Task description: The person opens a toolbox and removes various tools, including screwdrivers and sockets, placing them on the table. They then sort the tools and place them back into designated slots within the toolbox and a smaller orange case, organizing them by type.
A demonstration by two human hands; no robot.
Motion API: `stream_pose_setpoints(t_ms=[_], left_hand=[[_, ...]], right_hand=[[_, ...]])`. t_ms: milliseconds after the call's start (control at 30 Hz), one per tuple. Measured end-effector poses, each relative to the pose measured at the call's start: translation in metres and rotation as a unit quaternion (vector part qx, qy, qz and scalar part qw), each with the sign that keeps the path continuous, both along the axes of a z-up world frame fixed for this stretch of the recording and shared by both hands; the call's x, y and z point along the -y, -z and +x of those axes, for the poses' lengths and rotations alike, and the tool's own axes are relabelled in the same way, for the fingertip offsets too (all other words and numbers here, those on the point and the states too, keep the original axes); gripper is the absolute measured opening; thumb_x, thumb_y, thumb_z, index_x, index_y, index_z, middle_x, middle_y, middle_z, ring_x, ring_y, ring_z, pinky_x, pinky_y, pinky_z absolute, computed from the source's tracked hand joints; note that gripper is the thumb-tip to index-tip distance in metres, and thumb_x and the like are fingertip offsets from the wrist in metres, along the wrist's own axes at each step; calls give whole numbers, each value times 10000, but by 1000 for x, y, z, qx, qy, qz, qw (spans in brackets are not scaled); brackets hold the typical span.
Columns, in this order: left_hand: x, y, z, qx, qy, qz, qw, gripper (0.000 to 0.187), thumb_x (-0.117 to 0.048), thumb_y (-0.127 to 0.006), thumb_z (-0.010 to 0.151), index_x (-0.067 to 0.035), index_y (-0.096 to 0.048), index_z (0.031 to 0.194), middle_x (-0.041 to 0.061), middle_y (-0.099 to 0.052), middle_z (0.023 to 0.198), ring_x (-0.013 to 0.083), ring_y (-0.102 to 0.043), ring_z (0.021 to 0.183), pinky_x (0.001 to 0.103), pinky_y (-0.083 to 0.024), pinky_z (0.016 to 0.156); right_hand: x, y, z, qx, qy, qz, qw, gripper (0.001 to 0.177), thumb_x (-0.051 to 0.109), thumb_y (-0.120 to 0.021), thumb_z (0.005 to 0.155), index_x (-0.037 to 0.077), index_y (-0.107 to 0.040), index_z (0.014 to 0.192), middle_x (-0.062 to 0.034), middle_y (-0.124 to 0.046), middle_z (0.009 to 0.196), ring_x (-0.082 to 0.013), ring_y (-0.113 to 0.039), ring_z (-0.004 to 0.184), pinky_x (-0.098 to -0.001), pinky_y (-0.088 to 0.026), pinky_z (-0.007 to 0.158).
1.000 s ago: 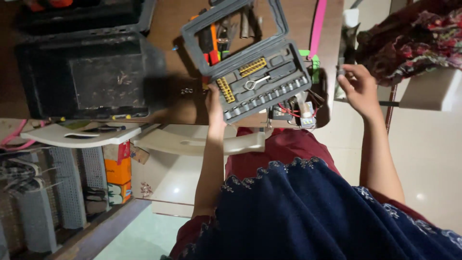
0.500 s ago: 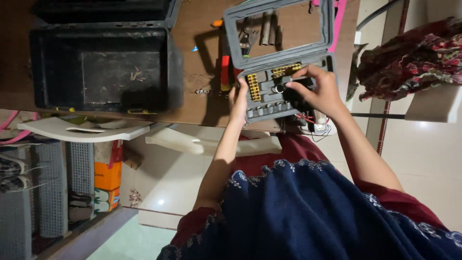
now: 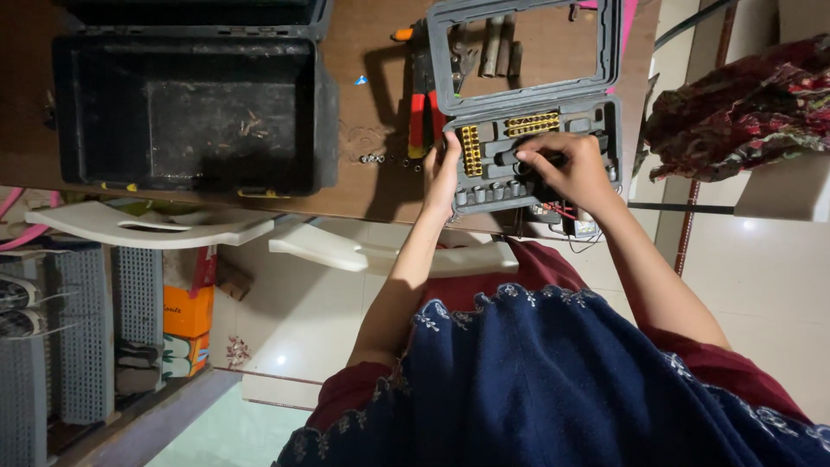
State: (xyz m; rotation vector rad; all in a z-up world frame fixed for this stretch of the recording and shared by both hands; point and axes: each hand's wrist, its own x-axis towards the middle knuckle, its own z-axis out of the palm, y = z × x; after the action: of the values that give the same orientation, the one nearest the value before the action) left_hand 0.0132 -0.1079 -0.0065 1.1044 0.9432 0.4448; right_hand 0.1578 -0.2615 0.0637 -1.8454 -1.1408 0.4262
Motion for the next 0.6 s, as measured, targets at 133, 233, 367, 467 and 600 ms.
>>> stream_pose_setpoints(t_ms=[133,233,367,467,600], left_hand=[[0,5,0,6,-3,5,1000,858,-682,-577,981,24,-507,1462,312,-465,1508,459,-383,1446,585,-324,1198],[0,-3,2,-18,9,-2,1000,933,-716,-577,947,34,-470,1490,305,-444,1535,453,-376,1462,564,-308,1216],[-1,0,2,-6,12,-1,1000,908,-700,-576,962,30,-468,1490,311,-446,1524,451,-372,1460,577,-306,1212],[2,-1,-1,-9,11,-11,1000,922,-703,-566,964,36,-451,1503,310,-433,1536,451,-357,1469,571,-294,1220],[3,0,0,-7,26,-10,1000,903,-703,-552,976,40,-481,1484,310,-455,1519,455,-376,1459,577,-306,1211]], right_hand=[[3,28,3,113,7,32,993,81,135,-860,947,66,-817,952,-168,-730,946,-384,-707,877,-437,-549,827],[5,31,4,97,3,32,995,75,132,-846,952,64,-819,970,-170,-724,882,-402,-699,838,-453,-546,801],[23,29,21,103,-4,18,995,147,114,-794,978,31,-788,1100,-196,-737,975,-451,-675,930,-516,-503,861],[36,19,25,133,-2,-9,991,211,143,-796,972,41,-775,1155,-179,-738,996,-425,-658,988,-491,-472,903],[31,33,15,178,-12,-47,983,268,256,-814,918,109,-769,1138,-95,-758,972,-315,-624,993,-431,-419,889]])
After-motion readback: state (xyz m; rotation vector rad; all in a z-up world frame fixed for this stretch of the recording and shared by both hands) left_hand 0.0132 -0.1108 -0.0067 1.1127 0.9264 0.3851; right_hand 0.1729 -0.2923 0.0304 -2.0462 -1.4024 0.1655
